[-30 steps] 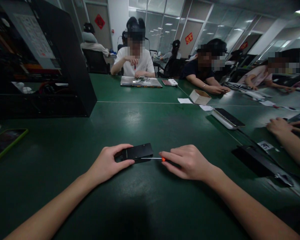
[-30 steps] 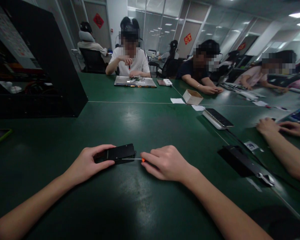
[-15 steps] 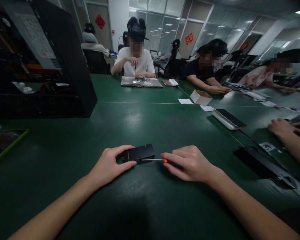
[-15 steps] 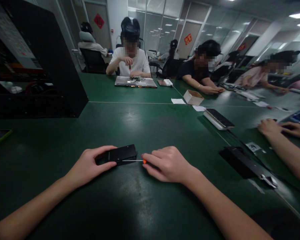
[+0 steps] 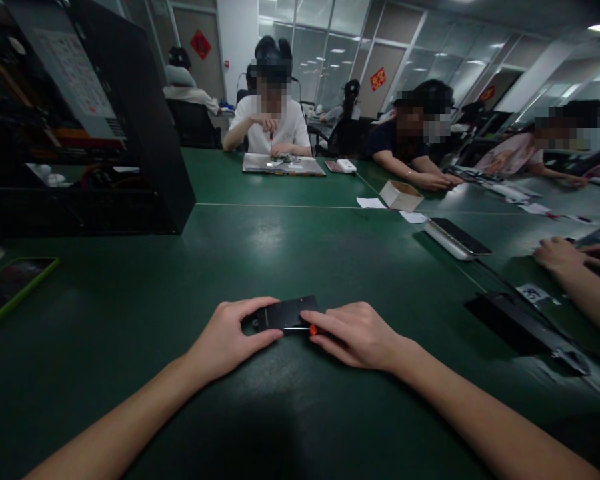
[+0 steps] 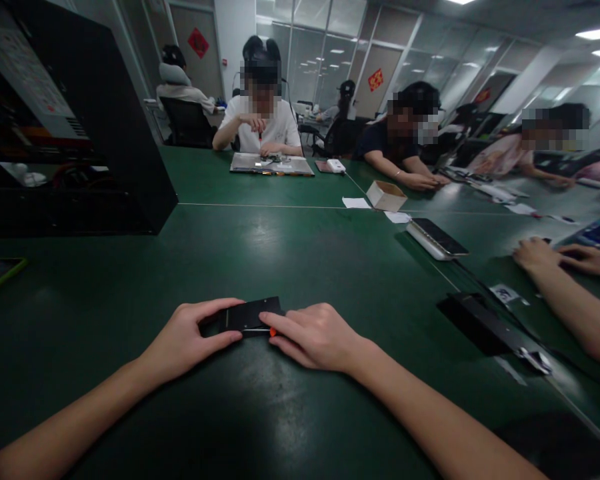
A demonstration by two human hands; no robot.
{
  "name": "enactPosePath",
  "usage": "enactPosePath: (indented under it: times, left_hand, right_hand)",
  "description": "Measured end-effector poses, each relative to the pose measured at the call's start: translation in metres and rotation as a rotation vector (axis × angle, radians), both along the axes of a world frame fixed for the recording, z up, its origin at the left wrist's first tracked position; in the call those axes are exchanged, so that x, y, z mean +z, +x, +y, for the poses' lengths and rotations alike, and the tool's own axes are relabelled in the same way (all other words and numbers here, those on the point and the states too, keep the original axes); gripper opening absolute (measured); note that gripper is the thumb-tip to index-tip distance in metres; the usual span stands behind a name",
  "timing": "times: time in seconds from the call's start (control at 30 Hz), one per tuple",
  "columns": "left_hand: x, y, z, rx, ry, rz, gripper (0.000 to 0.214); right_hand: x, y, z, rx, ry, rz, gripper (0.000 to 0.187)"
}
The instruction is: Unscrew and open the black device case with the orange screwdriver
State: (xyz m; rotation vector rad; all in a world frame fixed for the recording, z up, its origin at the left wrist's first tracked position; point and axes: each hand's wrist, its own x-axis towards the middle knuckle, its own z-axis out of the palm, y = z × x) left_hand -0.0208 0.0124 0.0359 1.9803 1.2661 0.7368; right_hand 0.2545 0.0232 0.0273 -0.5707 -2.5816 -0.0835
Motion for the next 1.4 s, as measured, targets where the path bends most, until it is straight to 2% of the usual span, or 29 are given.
enactPosePath:
  times: [0.23,0.6,0.9,1.1,1.23,1.4]
  left_hand:
    - [-0.002,0.0,0.0,0.01,-0.01,-0.035,0.043]
    - [-0.002,-0.001,-0.001,0.015,-0.062,-0.072,0.045]
    - [-0.003,0.0,-0.001,0.044,-0.027,-0.059,0.046]
    - [-0.003,-0.001,-0.002,0.031,-0.049,-0.074,0.045]
    - [-0.002,0.0,-0.002,0.036,-0.044,-0.08,0.044]
    - [0.001,0.0,-0.002,0.016,-0.071,-0.12,0.043]
  right_hand:
    - [-0.006,-0.002,0.003,0.023,0.044,0.036,0.026]
    - [-0.007,0.01,0.011,0.052,0.08,0.018,0.029]
    - [-0.019,0.002,0.009,0.033,0.065,0.001,0.032]
    - [-0.018,-0.001,0.01,0.032,0.084,0.001,0.033]
    - [-0.011,0.01,0.014,0.046,0.175,-0.007,0.031]
    - [0.0,0.042,0.023,0.006,0.295,0.033,0.029]
